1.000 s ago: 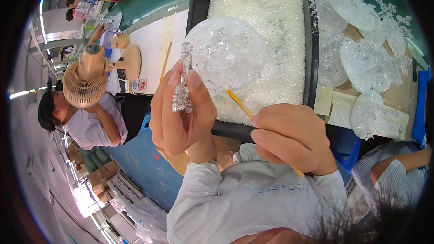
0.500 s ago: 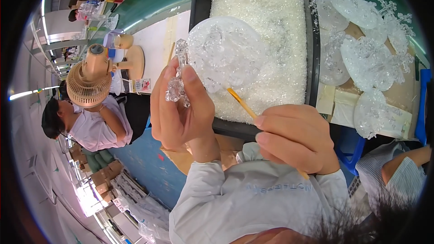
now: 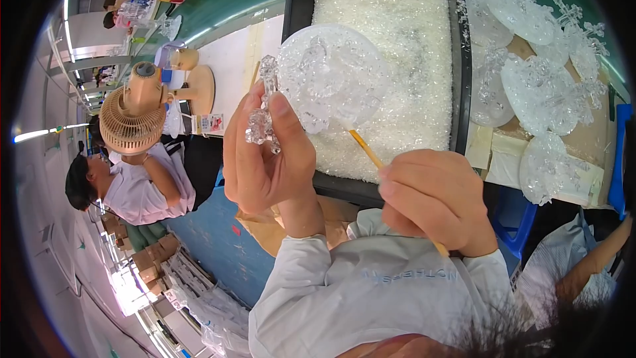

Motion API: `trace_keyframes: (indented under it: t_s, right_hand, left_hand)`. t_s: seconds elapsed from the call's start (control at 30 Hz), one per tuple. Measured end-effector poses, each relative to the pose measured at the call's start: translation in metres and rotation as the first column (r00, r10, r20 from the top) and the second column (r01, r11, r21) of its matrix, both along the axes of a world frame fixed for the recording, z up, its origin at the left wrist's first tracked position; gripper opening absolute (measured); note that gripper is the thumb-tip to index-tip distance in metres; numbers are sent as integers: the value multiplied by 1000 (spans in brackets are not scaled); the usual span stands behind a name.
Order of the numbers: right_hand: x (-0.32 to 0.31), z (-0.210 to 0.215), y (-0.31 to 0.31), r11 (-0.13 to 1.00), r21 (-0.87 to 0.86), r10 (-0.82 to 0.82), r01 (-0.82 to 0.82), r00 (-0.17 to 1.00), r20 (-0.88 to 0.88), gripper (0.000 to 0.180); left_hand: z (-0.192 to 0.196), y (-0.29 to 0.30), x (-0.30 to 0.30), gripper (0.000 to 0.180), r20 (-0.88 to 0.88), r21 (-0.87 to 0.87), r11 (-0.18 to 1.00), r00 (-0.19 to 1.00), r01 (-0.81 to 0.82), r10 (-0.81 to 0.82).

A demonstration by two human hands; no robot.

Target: The recorder is applying white granular material to plastic snowflake-shaped ornaments using a dipping method and a small brush to refine the finish.

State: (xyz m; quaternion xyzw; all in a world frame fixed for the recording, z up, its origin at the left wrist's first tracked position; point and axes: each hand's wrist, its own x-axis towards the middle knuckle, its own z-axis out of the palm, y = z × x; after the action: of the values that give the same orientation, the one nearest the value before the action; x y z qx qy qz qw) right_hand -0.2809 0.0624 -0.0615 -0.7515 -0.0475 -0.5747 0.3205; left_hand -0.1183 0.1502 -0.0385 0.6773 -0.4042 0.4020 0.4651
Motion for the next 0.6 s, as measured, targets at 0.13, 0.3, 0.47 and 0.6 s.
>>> trace_keyframes:
  t_s: [0.13,0.3,0.47,0.6]
  right_hand:
    - [4,-8,1,1000,30,11,-10,1000,-7,30]
    - [-2,1,2,994,94,59,-49,993,-105,23]
    - [-5,4,2,996,86,-20,26,997,-72,32]
    - [-3,3,1,992,118,-18,32,993,-121,37]
  left_hand:
    - [-1,0,-1,19,3,4,1000,1000,19,-19]
    - [1,4,-2,21,33,55,998,999,38,-40]
    - [5,5,-2,22,110,113,992,992,51,-63]
    - [5,7,-2,21,176,135,990,983,33,-57]
